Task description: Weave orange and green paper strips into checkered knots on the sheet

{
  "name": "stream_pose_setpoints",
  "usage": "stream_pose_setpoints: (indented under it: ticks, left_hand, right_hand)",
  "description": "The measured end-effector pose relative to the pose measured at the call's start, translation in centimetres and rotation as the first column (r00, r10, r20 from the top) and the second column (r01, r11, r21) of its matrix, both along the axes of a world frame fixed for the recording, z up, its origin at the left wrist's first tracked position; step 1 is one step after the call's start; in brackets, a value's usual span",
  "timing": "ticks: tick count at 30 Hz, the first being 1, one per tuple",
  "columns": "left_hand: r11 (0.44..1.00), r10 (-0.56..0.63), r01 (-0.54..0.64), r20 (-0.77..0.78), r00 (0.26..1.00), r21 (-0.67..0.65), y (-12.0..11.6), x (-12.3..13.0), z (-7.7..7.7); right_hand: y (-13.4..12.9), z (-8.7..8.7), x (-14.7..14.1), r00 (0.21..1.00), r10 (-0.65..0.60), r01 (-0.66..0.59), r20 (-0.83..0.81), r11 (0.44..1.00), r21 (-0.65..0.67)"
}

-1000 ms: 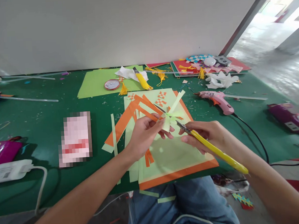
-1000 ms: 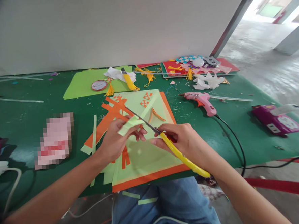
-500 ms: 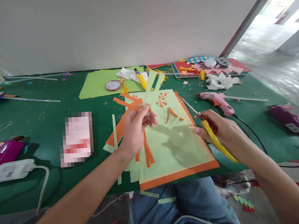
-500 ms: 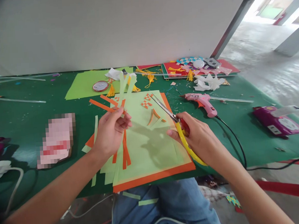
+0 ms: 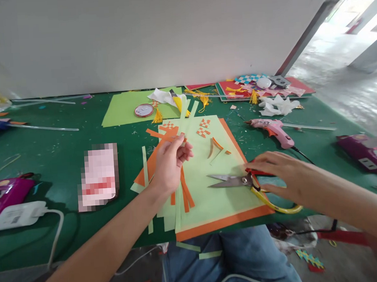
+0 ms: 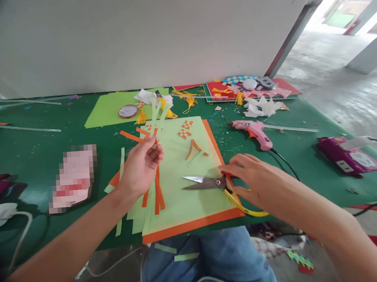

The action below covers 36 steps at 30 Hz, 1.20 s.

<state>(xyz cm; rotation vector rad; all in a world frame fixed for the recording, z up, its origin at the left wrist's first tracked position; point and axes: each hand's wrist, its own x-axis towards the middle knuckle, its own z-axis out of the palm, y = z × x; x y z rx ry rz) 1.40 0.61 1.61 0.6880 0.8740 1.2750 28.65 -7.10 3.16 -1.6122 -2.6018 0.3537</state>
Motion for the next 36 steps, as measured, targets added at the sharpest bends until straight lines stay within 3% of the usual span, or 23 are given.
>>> stream_pose_setpoints:
  ticks: [4,10,14,19,25,28,32,36]
  left_hand:
    - [1.000,-0.005,0.005,-0.004,1.000,-0.008,0.0,-0.1,-0.1]
    - [0.999,-0.034,0.034,-0.005,0.999,-0.006,-0.1,-0.3,-0.1]
    - [0.999,-0.052,0.052,0.001,0.999,0.002,0.0,-0.2,-0.3]
    - [0.998,-0.057,0.057,-0.008,0.998,-0.015,0.0,-0.3,-0.3]
    - [0.997,-0.070,0.070,-0.012,0.997,-0.014,-0.2,-0.2,-0.2]
    - [0.997,-0.072,0.071,-0.014,0.997,-0.024,-0.3,-0.2,-0.2]
    - [0.996,-0.080,0.080,-0.017,0.997,-0.031,-0.2,-0.2,-0.2]
    - [0.997,-0.079,0.079,-0.017,0.997,-0.024,0.0,-0.2,-0.5]
  right_hand:
    - [2.9,1.2,-2.8,0.986,-0.168,0.164,0.023,0.978,0.130]
    - [6.8,-1.2,-6.3,0.968,-0.235,0.221,0.089,0.965,0.145]
    - [7.4,-1.9,-7.4,0.962,-0.264,0.252,0.068,0.957,0.144]
    - [7.5,-1.3,-8.8,0.936,-0.327,0.322,0.130,0.945,0.061]
    - [8.0,-1.2,-8.0,0.950,-0.302,0.301,0.076,0.953,0.027]
    - [8.3,-1.6,-7.2,0.947,-0.304,0.301,-0.105,0.953,-0.045]
    - [8.3,-1.5,-6.1,0.871,-0.386,0.320,-0.304,0.915,-0.246]
    - [7.6,0.4,-4.2,0.786,-0.461,0.250,-0.413,0.847,-0.470]
